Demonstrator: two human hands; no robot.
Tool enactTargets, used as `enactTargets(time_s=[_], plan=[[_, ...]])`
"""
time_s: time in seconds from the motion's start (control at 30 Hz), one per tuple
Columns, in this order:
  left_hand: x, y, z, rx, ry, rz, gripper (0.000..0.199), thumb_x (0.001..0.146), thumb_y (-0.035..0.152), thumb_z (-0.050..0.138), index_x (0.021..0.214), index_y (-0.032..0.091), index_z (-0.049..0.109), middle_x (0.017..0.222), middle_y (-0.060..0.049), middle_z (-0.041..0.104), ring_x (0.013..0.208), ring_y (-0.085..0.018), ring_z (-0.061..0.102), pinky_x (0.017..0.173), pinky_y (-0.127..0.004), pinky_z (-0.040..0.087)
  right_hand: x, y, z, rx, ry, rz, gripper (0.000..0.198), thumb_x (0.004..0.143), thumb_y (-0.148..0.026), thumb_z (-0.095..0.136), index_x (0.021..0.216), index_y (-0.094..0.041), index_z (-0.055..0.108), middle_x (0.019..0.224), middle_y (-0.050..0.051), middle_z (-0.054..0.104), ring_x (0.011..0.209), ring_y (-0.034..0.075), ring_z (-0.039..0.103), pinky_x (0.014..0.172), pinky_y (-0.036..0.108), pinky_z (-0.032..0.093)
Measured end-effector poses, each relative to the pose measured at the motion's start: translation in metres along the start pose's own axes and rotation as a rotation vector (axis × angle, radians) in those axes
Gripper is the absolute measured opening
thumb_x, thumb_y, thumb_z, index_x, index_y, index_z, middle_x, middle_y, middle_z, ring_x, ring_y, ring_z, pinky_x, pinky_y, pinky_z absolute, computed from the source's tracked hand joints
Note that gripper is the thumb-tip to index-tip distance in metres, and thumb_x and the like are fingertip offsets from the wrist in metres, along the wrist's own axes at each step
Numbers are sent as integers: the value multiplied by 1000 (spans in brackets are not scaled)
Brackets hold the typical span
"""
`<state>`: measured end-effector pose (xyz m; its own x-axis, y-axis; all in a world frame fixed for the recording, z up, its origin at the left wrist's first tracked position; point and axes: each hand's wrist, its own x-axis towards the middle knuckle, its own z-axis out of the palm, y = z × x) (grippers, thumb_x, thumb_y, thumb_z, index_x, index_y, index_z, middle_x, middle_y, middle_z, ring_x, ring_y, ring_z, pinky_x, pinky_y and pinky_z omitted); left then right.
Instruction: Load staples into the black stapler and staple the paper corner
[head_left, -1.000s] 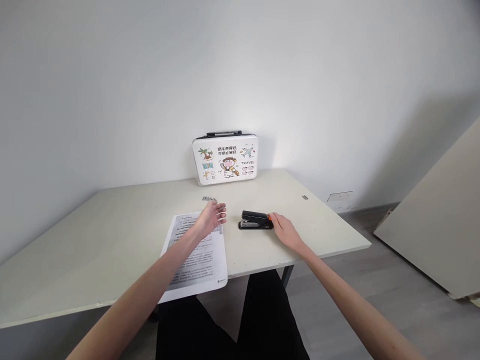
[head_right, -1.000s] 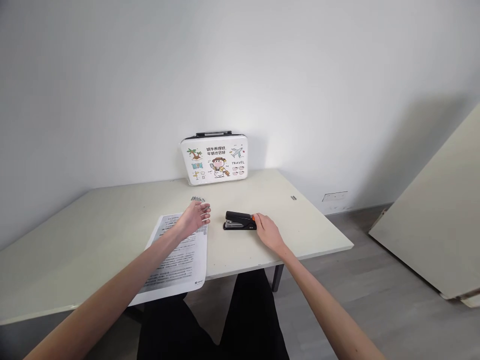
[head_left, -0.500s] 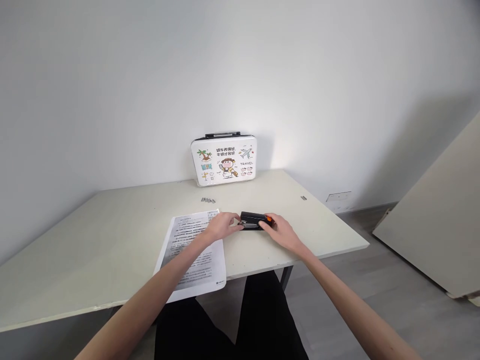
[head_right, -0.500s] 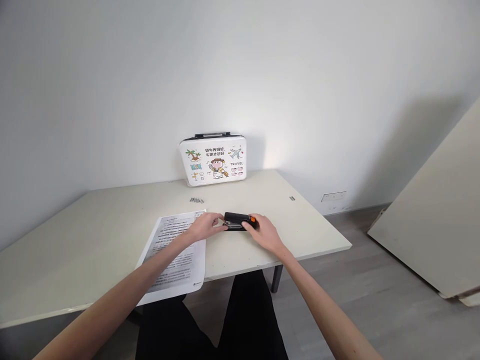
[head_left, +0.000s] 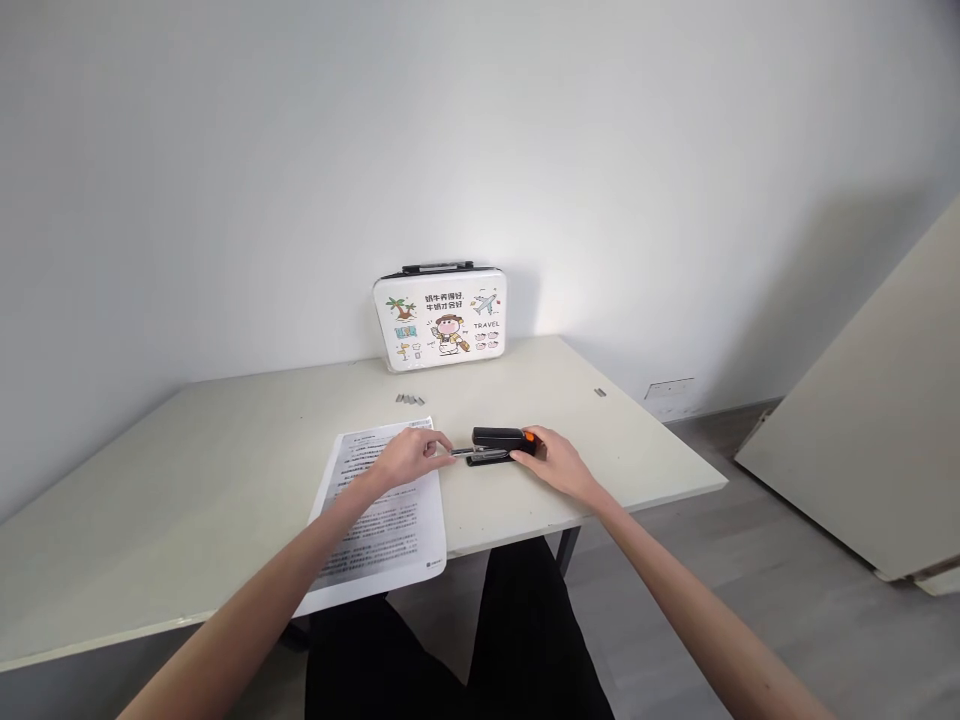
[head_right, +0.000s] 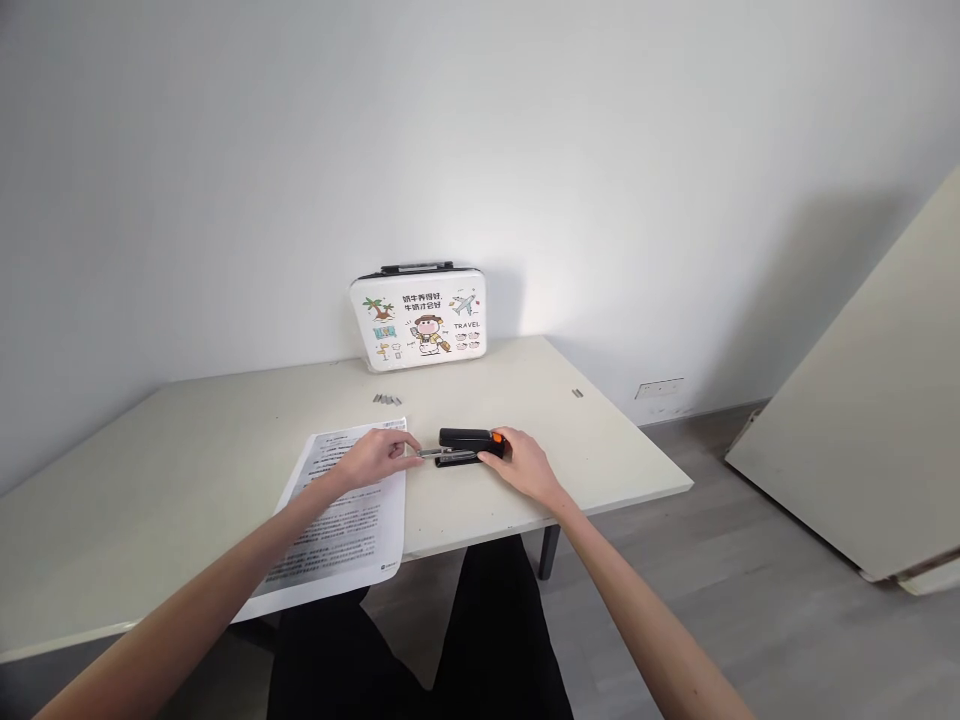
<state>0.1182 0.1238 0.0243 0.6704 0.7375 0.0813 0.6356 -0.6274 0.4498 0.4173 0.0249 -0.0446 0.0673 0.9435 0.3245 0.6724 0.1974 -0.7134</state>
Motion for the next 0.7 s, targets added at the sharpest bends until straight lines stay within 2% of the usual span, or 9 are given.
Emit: enactTargets(time_s=[0.1, 0.2, 0.3, 0.43, 0.57, 0.7], plan=[[-4, -12, -4, -24, -25, -31, 41, 88, 62, 69, 102, 24, 78, 69, 3, 52, 62, -16, 50, 61, -28, 35, -1, 0, -1, -4, -2, 8, 32, 92, -50, 66, 115, -27, 66, 112, 6, 74, 101, 27, 68, 87, 38, 52], [-7, -22, -8, -72, -38, -66, 44, 89, 60, 66, 115, 24, 74, 75, 2, 59, 66, -17, 55, 66, -28, 41, -1, -2, -1, -7, 1, 17, 32, 92, -50, 66, 113, -26, 66, 111, 6, 75, 99, 27, 68, 85, 37, 52], [-12, -30, -16, -161, -38, -116, 51, 87, 56, 65, 127, 23, 68, 96, -2, 70, 81, -20, 63, 72, -29, 49, -1, -3, -2, -6, -5, 19, 32, 92, -50, 67, 113, -26, 66, 111, 6, 75, 100, 27, 67, 87, 38, 52], [-26, -32, -31, -315, -67, -180, 56, 83, 56, 68, 127, 22, 68, 125, -10, 71, 107, -26, 67, 79, -30, 54, -2, -4, -3, 1, -13, 21, 32, 92, -50, 66, 114, -27, 66, 112, 6, 75, 100, 27, 67, 86, 38, 52], [-36, -32, -39, -448, -101, -212, 58, 82, 58, 72, 128, 23, 68, 124, -12, 74, 117, -30, 68, 80, -33, 58, -2, -2, -2, 0, -11, 19, 32, 92, -51, 66, 112, -26, 66, 112, 6, 75, 99, 27, 67, 86, 39, 51], [-38, -36, -38, -551, -85, -231, 58, 76, 54, 79, 123, 20, 68, 124, -15, 76, 115, -32, 73, 85, -38, 60, -3, -3, -3, 10, -17, 21, 31, 92, -50, 66, 113, -26, 66, 113, 6, 75, 101, 27, 67, 88, 39, 50]])
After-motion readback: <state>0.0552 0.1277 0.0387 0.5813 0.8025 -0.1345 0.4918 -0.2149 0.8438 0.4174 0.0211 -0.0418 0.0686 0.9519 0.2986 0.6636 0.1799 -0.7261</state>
